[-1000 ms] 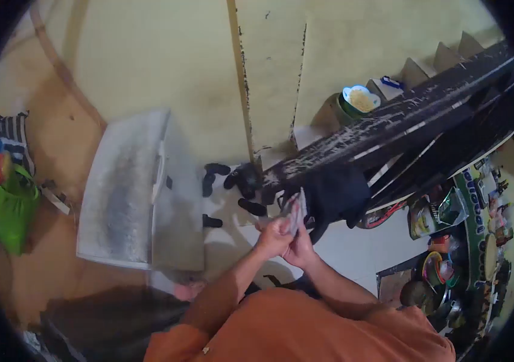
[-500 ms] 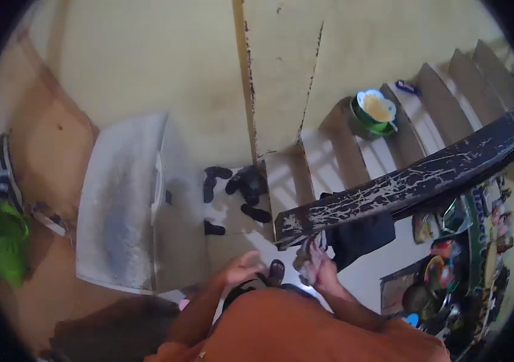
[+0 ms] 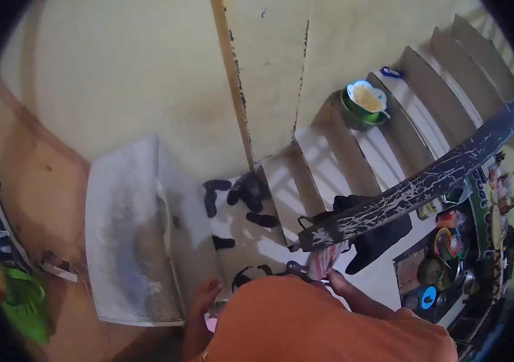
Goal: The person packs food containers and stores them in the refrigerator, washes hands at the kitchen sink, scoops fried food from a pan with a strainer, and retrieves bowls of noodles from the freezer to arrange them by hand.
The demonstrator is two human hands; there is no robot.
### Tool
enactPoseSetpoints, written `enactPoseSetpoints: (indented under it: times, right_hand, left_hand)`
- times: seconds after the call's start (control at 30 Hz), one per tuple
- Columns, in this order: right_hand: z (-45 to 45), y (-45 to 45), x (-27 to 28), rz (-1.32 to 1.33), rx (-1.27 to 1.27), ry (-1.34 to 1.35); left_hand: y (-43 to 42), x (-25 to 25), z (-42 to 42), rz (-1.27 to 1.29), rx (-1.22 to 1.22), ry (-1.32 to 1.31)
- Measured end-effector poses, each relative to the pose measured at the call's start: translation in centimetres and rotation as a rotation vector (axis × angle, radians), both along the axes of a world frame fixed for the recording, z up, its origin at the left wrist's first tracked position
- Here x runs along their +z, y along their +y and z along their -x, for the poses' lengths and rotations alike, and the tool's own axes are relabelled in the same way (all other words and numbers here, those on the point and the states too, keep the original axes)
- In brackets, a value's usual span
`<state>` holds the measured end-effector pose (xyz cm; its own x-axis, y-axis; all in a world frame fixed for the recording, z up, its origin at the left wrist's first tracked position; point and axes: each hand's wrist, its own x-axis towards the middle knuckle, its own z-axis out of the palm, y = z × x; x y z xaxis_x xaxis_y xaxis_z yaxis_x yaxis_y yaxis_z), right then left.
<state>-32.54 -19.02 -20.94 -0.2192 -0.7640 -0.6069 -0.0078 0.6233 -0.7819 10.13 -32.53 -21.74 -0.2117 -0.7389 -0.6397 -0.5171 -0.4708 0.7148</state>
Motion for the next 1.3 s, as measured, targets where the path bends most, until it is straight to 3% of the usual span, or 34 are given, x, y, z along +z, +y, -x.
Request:
enactPoseSetpoints:
  times: [0.03, 0.1, 0.17, 0.23, 0.27, 0.33, 0.43, 0.47, 0.53, 0.57, 0.6, 0.63, 0.7, 0.73, 0.8, 0.83, 0.9, 1.0, 1.03, 1.07, 1.1, 1.13, 1.2, 1.27, 1.3]
  right_hand:
    - [0.3, 1.1, -6.2, -0.092, 0.081, 0.022]
    - [-1.1, 1.6, -8.1, -0.191, 0.152, 0.041]
    - [-2.6, 2.1, -8.5, -0.098, 0.256, -0.087]
    - [-3.7, -0.2, -9.9, -0.169, 0.371, 0.010]
    - [-4.2, -1.6, -10.9, -0.248, 0.487, 0.106]
    - [-5.5, -4.8, -13.1, -0.104, 0.483, 0.187]
    - [-7.5, -10.3, -15.7, 0.103, 0.558, 0.320]
    - [-9.4, -12.4, -12.1, -0.096, 0.499, 0.258]
    - [-12.2, -17.6, -6.5, -0.286, 0.466, 0.209]
    - [-13.2, -19.3, -6.0, -0.109, 0.516, 0.281]
    - [-14.6, -20.7, -5.8, 0.075, 0.569, 0.343]
    - [-16.0, -21.8, -5.9, 0.088, 0.615, 0.338]
    - [-18.2, -24.2, -6.0, 0.359, 0.505, 0.307]
    - [-18.8, -25.5, -5.7, 0.365, 0.551, 0.298]
    - [-19.3, -28.5, -5.2, 0.121, 0.738, 0.243]
    - [-19.5, -30.1, -9.7, 0.219, 0.767, 0.271]
    - [-20.1, -32.5, -10.8, 0.217, 0.831, 0.228]
    - [-23.4, -36.1, -2.9, -0.173, 0.742, 0.266]
    - [-24.0, -37.4, -4.4, 0.081, 0.862, 0.184]
    - [-24.1, -38.6, -6.0, 0.123, 0.891, 0.080]
    - [-24.5, -39.7, -6.1, 0.159, 0.919, -0.028]
    - [-25.7, -40.4, -4.3, -0.017, 0.862, -0.143]
    - [-27.9, -41.6, -4.4, -0.110, 0.802, -0.242]
    - [-30.2, -43.2, -5.9, -0.156, 0.853, -0.304]
    - [-31.2, -43.7, -5.8, -0.169, 0.877, -0.331]
  left_hand:
    - [-0.6, -0.1, -0.6, 0.046, -0.006, 0.012]
    - [-1.4, 1.4, -2.2, 0.109, 0.013, -0.085]
    - [-1.9, 0.9, -5.0, 0.170, 0.029, -0.188]
    - [-2.0, -1.2, -8.7, 0.158, 0.208, 0.196]
    - [-1.8, -1.7, -10.0, 0.161, 0.205, 0.197]
    - [-0.9, -0.4, -11.8, 0.147, 0.397, 0.073]
    - [0.4, 2.0, -12.9, 0.207, 0.478, 0.194]
    - [1.2, 3.3, -13.1, 0.203, 0.498, 0.183]
    - [1.0, 5.5, -12.4, 0.409, 0.260, -0.282]
    - [1.5, 3.7, -13.2, 0.406, 0.297, -0.291]
    - [1.8, 0.4, -14.3, 0.564, 0.285, -0.316]
    - [2.4, -1.2, -15.3, 0.721, 0.269, -0.348]
    - [2.9, -0.9, -15.8, 0.695, 0.252, -0.440]
    - [3.0, -0.3, -15.6, 0.658, 0.193, -0.514]
    - [3.7, 1.7, -13.9, 0.699, 0.311, -0.617]
    - [4.5, 2.5, -13.1, 0.748, 0.381, -0.709]
    - [6.1, 2.6, -12.8, 0.703, 0.526, -0.819]
    - [7.5, 2.0, -12.1, 0.616, 0.826, -1.057]
    - [8.1, 0.7, -12.0, 0.593, 0.948, -1.037]
    - [8.8, -0.6, -11.9, 0.573, 1.072, -1.013]
    - [9.9, -3.3, -12.6, 0.538, 1.214, -0.803]
    - [11.0, -5.9, -13.3, 0.501, 1.363, -0.604]
    - [10.9, -3.7, -11.8, 0.328, 1.335, -0.425]
    - [8.8, 1.7, -9.3, 0.233, 1.283, -0.432]
    - [8.9, 1.7, -9.2, 0.248, 1.346, -0.382]
